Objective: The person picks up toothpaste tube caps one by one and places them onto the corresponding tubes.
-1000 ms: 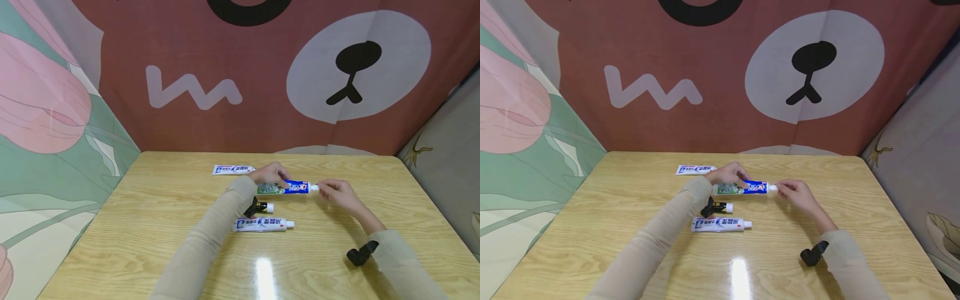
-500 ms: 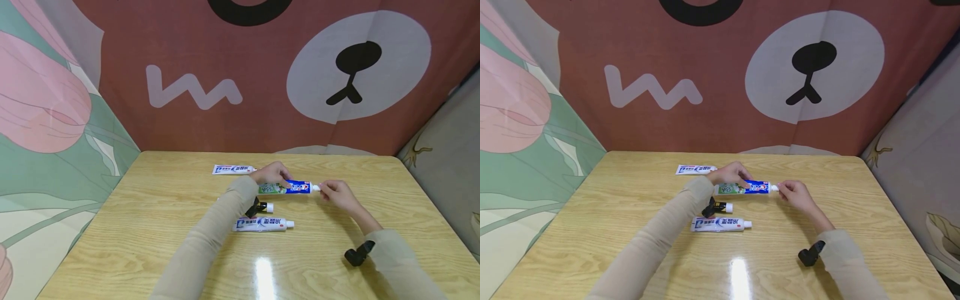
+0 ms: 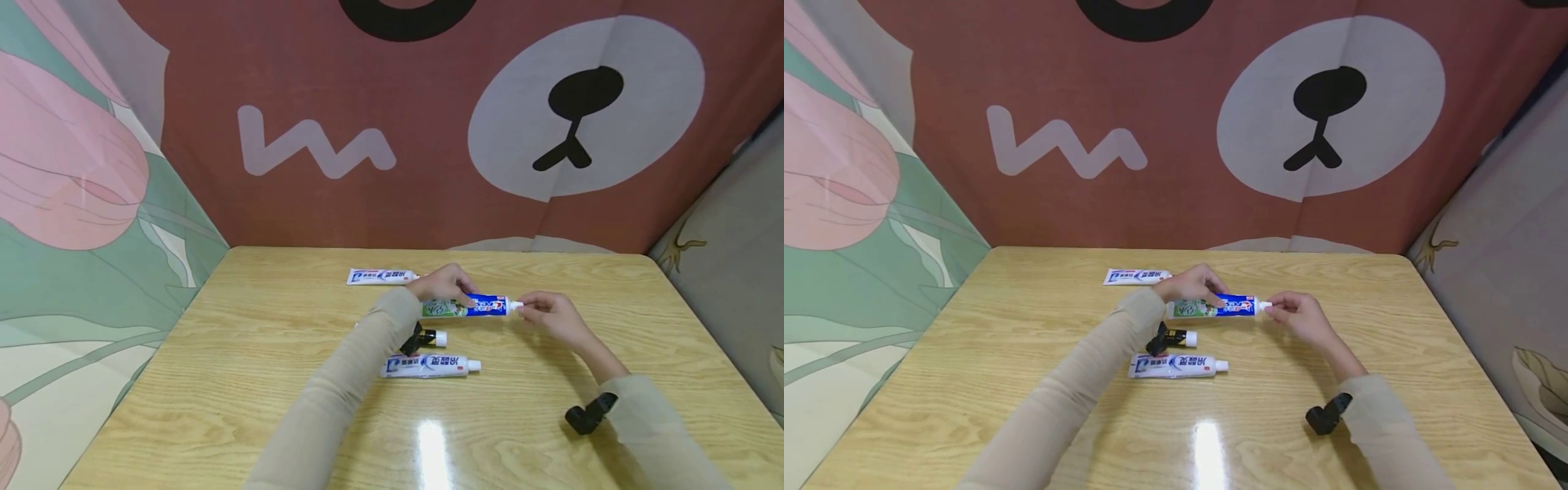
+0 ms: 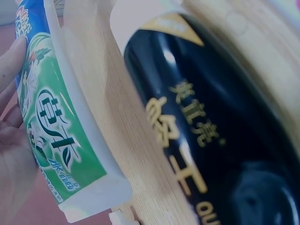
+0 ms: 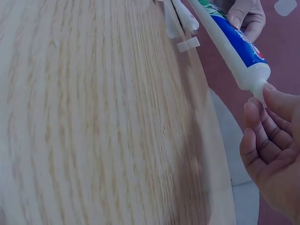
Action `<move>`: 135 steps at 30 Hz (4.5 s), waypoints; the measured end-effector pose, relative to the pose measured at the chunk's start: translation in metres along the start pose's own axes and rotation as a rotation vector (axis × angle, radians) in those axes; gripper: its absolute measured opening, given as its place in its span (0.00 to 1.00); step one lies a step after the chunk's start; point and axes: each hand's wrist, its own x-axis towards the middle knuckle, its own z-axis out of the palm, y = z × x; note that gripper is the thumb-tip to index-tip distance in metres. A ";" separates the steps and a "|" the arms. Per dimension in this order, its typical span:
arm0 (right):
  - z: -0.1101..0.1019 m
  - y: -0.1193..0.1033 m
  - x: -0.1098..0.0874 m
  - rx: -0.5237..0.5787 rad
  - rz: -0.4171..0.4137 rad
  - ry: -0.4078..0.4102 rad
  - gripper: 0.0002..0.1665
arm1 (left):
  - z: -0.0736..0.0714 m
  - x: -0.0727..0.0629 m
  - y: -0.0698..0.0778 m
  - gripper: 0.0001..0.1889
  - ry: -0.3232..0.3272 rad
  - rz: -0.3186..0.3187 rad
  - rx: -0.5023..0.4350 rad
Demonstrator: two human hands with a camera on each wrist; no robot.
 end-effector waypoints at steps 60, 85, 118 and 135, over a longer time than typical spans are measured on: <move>0.005 0.002 0.001 -0.067 0.009 0.040 0.16 | 0.001 -0.002 -0.003 0.11 0.010 0.002 0.000; 0.021 0.022 0.014 -0.073 0.117 0.041 0.14 | 0.004 0.009 -0.015 0.11 -0.001 -0.022 0.274; 0.010 -0.003 0.000 -0.075 0.073 0.025 0.20 | -0.033 -0.065 -0.048 0.16 0.280 0.031 0.091; 0.018 -0.041 0.004 -0.090 -0.031 -0.006 0.21 | -0.061 -0.119 -0.057 0.15 0.355 0.072 0.108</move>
